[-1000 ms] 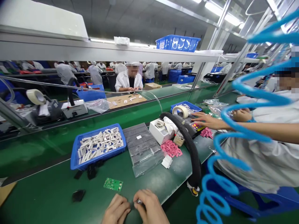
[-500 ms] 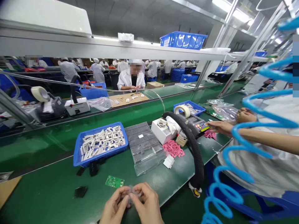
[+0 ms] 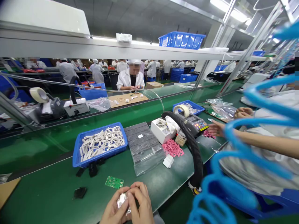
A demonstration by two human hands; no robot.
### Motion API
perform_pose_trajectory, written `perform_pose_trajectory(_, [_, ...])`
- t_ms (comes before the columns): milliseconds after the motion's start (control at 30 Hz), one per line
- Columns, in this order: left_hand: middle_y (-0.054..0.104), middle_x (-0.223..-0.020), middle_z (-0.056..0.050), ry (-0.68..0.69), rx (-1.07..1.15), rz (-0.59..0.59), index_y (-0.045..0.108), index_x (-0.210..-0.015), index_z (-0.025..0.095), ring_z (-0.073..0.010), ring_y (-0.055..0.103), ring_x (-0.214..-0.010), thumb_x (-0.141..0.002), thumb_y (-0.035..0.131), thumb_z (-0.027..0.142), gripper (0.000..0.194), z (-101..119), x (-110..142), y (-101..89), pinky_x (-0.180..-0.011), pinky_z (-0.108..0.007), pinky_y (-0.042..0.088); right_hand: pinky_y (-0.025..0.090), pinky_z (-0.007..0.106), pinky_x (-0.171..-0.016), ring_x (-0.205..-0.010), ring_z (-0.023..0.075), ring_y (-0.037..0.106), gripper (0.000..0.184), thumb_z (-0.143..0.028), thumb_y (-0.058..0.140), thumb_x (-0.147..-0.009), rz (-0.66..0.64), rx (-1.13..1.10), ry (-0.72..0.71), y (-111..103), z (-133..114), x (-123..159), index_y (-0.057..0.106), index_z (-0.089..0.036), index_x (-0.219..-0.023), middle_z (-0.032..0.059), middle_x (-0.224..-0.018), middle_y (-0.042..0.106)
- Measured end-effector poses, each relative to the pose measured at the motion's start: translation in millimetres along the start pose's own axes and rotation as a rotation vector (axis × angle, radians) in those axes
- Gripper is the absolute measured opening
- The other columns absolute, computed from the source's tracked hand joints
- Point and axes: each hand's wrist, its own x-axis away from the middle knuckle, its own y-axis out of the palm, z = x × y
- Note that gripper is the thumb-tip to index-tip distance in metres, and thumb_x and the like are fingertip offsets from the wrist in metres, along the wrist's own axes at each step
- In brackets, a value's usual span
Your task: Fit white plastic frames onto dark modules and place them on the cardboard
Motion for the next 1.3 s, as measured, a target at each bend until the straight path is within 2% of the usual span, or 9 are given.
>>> perform_pose_trajectory(233, [0.063,-0.062,-0.001,-0.007,-0.102,-0.080,0.057,-0.086,0.018,-0.0109,0.058,-0.053,-0.063,0.079,0.037,0.038,12,2,-4.5,-0.048,-0.020,0.045,0.049,0.021,-0.082,-0.093,0.0145,0.061,0.032,-0.023,0.039,-0.094,-0.082,-0.015,-0.054,-17,0,-1,0.053,-0.025,-0.123,0.0078,-0.113,0.053])
perform_pose_trajectory(400, [0.066,-0.088,-0.006,0.036,-0.124,-0.040,0.052,-0.077,0.018,-0.0193,0.065,-0.074,-0.069,0.073,0.034,0.028,24,9,-5.3,-0.054,-0.024,0.046,0.048,0.023,-0.078,-0.091,0.0179,0.060,0.025,-0.034,0.041,-0.095,0.062,0.007,0.124,-41,23,-3,0.062,-0.021,-0.098,0.0069,-0.099,0.060])
perform_pose_trajectory(533, [0.055,-0.064,0.002,0.082,-0.224,-0.063,0.050,-0.078,0.019,-0.0097,0.052,-0.057,-0.079,0.060,0.024,0.011,31,12,-5.1,-0.050,-0.020,0.035,0.046,0.025,-0.069,-0.077,0.0175,0.060,0.026,-0.038,0.045,-0.093,0.041,0.030,0.187,-53,33,1,0.063,-0.020,-0.087,0.0047,-0.087,0.061])
perform_pose_trajectory(667, [0.052,-0.066,0.003,0.042,-0.253,-0.030,0.049,-0.078,0.019,-0.0088,0.049,-0.058,-0.076,0.047,0.012,0.007,33,14,-6.0,-0.052,-0.020,0.034,0.046,0.028,-0.072,-0.079,0.0184,0.059,0.015,-0.033,0.053,-0.090,-0.042,0.091,0.124,-50,30,7,0.063,-0.021,-0.091,0.0040,-0.087,0.062])
perform_pose_trajectory(733, [0.049,-0.065,0.003,0.033,-0.270,-0.003,0.048,-0.075,0.018,-0.0071,0.046,-0.053,-0.079,0.046,0.020,0.005,31,14,-7.1,-0.047,-0.019,0.030,0.047,0.029,-0.075,-0.083,0.0194,0.059,0.012,-0.028,0.055,-0.088,-0.079,0.121,0.093,-45,26,9,0.063,-0.021,-0.094,0.0041,-0.089,0.063])
perform_pose_trajectory(800, [0.043,-0.056,0.006,0.045,-0.310,0.045,0.045,-0.071,0.019,-0.0040,0.034,-0.041,-0.083,0.048,0.036,0.021,28,13,-9.4,-0.040,-0.018,0.020,0.047,0.031,-0.077,-0.087,0.0204,0.059,0.011,-0.024,0.055,-0.088,-0.100,0.156,0.062,-40,23,10,0.063,-0.022,-0.096,0.0041,-0.090,0.063])
perform_pose_trajectory(967, [0.022,-0.044,0.014,0.074,-0.340,0.124,0.043,-0.074,0.022,-0.0029,0.009,-0.037,-0.075,0.051,0.063,0.041,26,12,-17.4,-0.035,-0.017,0.008,0.048,0.033,-0.080,-0.090,0.0211,0.058,0.010,-0.021,0.053,-0.088,-0.102,0.198,0.022,-36,15,8,0.062,-0.021,-0.094,0.0052,-0.092,0.064])
perform_pose_trajectory(1200, [0.020,-0.045,0.013,0.091,-0.311,0.201,0.044,-0.077,0.022,-0.0031,0.010,-0.039,-0.076,0.053,0.061,0.040,39,23,-28.2,-0.036,-0.016,0.007,0.050,0.030,-0.071,-0.078,0.0191,0.060,0.016,-0.027,0.049,-0.092,-0.071,0.154,0.008,-31,5,1,0.063,-0.019,-0.091,0.0057,-0.083,0.064])
perform_pose_trajectory(1300, [0.025,-0.042,0.012,0.202,-0.284,0.338,0.051,-0.089,0.021,-0.0036,0.016,-0.037,-0.073,0.058,0.059,0.042,59,42,-40.8,-0.034,-0.016,0.013,0.049,0.026,-0.066,-0.072,0.0172,0.060,0.019,-0.028,0.047,-0.092,-0.049,0.082,-0.032,-23,3,-6,0.063,-0.019,-0.089,0.0050,-0.079,0.063])
